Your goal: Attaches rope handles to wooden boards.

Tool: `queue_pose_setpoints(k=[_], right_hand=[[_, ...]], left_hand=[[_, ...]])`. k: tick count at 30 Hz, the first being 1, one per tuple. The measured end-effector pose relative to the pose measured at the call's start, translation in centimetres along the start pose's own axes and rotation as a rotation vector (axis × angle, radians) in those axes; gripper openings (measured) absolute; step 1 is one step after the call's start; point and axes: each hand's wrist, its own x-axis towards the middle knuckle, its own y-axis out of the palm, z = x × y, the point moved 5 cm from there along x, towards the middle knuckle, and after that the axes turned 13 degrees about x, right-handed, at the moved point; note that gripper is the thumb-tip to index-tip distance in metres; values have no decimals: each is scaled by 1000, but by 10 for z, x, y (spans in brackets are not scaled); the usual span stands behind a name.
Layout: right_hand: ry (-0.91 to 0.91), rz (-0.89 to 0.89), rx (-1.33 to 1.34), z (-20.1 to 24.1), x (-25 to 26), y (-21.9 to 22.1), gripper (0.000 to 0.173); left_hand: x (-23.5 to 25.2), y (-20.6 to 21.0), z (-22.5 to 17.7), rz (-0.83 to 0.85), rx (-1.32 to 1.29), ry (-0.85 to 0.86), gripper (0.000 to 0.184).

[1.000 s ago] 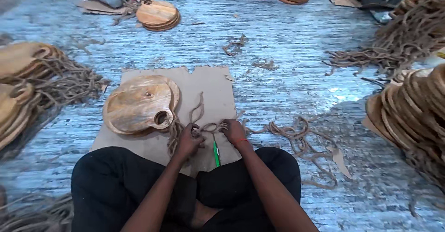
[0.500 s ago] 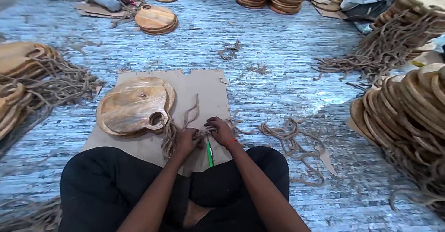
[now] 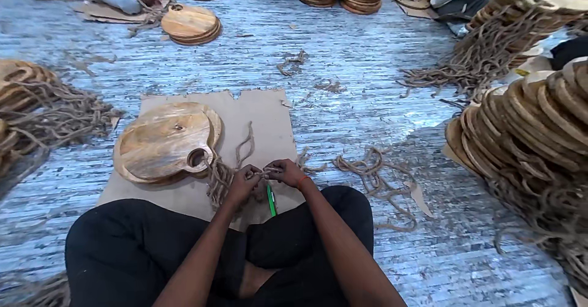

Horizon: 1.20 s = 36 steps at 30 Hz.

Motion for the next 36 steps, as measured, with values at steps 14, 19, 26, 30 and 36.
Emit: queue_pose_setpoints(k=[14, 19, 26, 30, 36], right_hand=[[266, -119, -331, -11, 6, 0, 26], [289, -104, -348, -10, 6, 2, 25], [286, -120, -347, -2, 0, 6, 24], [290, -148, -285, 18, -13, 8, 23], [289, -174, -277, 14, -13, 8, 22]], left_hand=[[10, 18, 8, -19, 271, -140, 22], [9, 19, 7, -9, 324, -117, 25], [10, 18, 12, 16, 320, -104, 27], [10, 16, 8, 32, 283, -77, 26], [11, 18, 9, 31, 272, -110, 23]])
